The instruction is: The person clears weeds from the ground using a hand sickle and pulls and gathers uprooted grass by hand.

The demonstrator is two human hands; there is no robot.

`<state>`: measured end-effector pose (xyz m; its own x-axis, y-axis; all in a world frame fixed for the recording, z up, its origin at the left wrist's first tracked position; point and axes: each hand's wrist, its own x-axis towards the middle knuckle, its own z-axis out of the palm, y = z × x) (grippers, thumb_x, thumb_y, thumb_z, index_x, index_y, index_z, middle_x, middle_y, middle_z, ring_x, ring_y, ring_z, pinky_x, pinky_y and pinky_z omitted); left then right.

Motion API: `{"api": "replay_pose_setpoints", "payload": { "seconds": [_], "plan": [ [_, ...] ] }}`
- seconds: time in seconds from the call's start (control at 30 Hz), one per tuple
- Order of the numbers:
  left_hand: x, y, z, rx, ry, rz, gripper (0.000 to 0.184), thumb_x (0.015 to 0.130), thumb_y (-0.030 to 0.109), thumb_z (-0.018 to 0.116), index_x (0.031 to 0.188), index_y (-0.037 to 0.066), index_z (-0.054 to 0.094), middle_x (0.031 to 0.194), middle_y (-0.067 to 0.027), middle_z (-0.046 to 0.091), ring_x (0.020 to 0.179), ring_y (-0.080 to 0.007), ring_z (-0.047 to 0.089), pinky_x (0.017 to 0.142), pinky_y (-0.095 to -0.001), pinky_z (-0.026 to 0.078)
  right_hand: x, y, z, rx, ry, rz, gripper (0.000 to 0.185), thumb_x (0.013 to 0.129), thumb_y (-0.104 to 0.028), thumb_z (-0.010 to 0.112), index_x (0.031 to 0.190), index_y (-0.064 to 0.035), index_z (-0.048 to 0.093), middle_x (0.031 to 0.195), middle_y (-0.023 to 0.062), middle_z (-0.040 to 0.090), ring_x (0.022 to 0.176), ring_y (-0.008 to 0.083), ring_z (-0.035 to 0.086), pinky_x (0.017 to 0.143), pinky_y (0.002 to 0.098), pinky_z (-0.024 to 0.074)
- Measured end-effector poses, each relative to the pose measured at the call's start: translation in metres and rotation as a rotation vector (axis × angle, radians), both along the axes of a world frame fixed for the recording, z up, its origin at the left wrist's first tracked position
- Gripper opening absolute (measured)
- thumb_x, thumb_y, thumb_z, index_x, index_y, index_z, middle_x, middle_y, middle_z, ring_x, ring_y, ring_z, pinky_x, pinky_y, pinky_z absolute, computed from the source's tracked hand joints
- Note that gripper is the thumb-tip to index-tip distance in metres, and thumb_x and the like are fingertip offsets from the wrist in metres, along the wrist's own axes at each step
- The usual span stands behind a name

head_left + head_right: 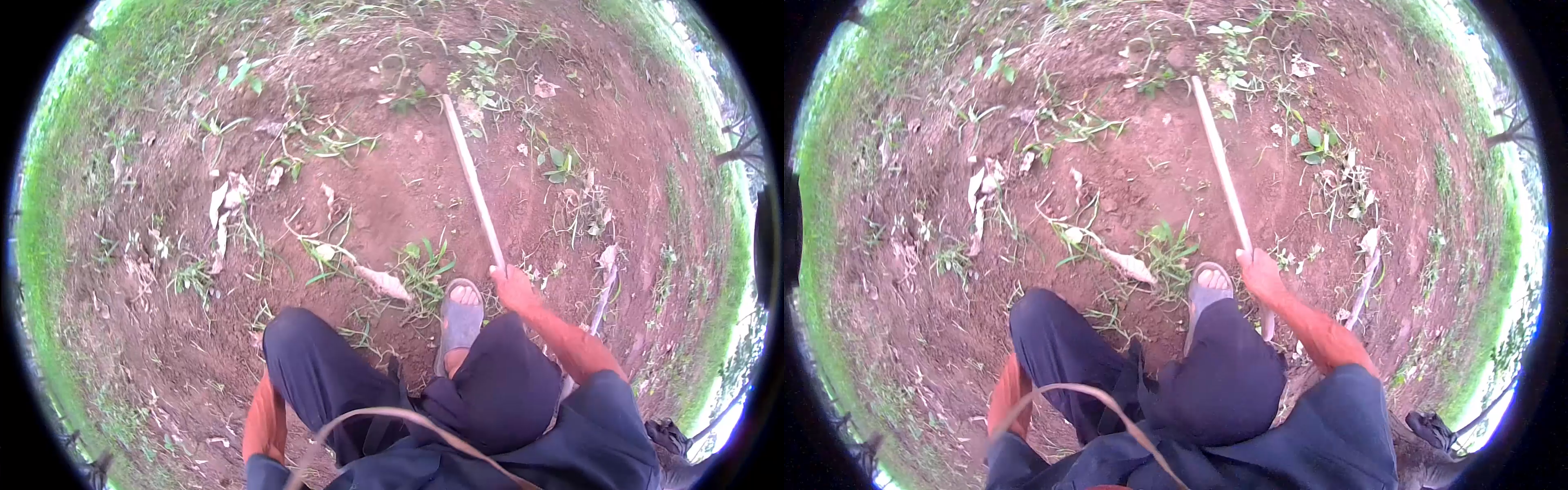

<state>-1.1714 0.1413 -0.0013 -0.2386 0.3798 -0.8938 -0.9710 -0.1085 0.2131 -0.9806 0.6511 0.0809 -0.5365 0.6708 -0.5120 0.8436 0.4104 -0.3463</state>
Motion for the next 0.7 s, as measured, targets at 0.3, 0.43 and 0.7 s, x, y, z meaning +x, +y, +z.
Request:
{"api": "replay_pose_setpoints", "payload": {
  "seconds": [0.3,0.43,0.7],
  "plan": [
    [0.025,0.038,0.086,-0.067,0.058,-0.053,0.031,0.089,0.032,0.063,0.102,0.004,0.062,0.104,-0.0139,0.066,0.100,-0.0296,0.063,0.093,-0.0433,0.048,0.099,0.048,0.039,-0.278,0.021,-0.101,0.037,0.094,-0.037,0.053,0.091,-0.0002,0.055,0.066,0.0122,0.058,0.060,0.0239,0.059,0.056,0.0407,0.0458],
    [0.005,0.098,0.153,0.014,0.180,-0.178,0.034,0.088,0.033,0.065,0.103,0.003,0.061,0.105,-0.0146,0.066,0.102,-0.0308,0.063,0.095,-0.0445,0.047,0.099,0.083,0.022,-0.030,0.074,0.186,0.039,0.094,-0.037,0.051,0.100,0.0019,0.054,0.070,0.0172,0.060,0.065,0.0303,0.062,0.061,0.0466,0.0486],
    [-0.013,0.287,0.319,-0.279,0.568,-0.586,0.045,0.079,0.033,0.069,0.110,0.001,0.062,0.107,-0.0125,0.065,0.105,-0.0239,0.061,0.098,-0.0377,0.046,-0.140,0.115,0.019,-0.733,0.569,-0.461,0.035,0.096,-0.039,0.055,0.086,-0.0066,0.046,0.061,-0.0024,0.046,0.043,0.0084,0.043,0.040,0.0266,0.0412]
  ]
}}
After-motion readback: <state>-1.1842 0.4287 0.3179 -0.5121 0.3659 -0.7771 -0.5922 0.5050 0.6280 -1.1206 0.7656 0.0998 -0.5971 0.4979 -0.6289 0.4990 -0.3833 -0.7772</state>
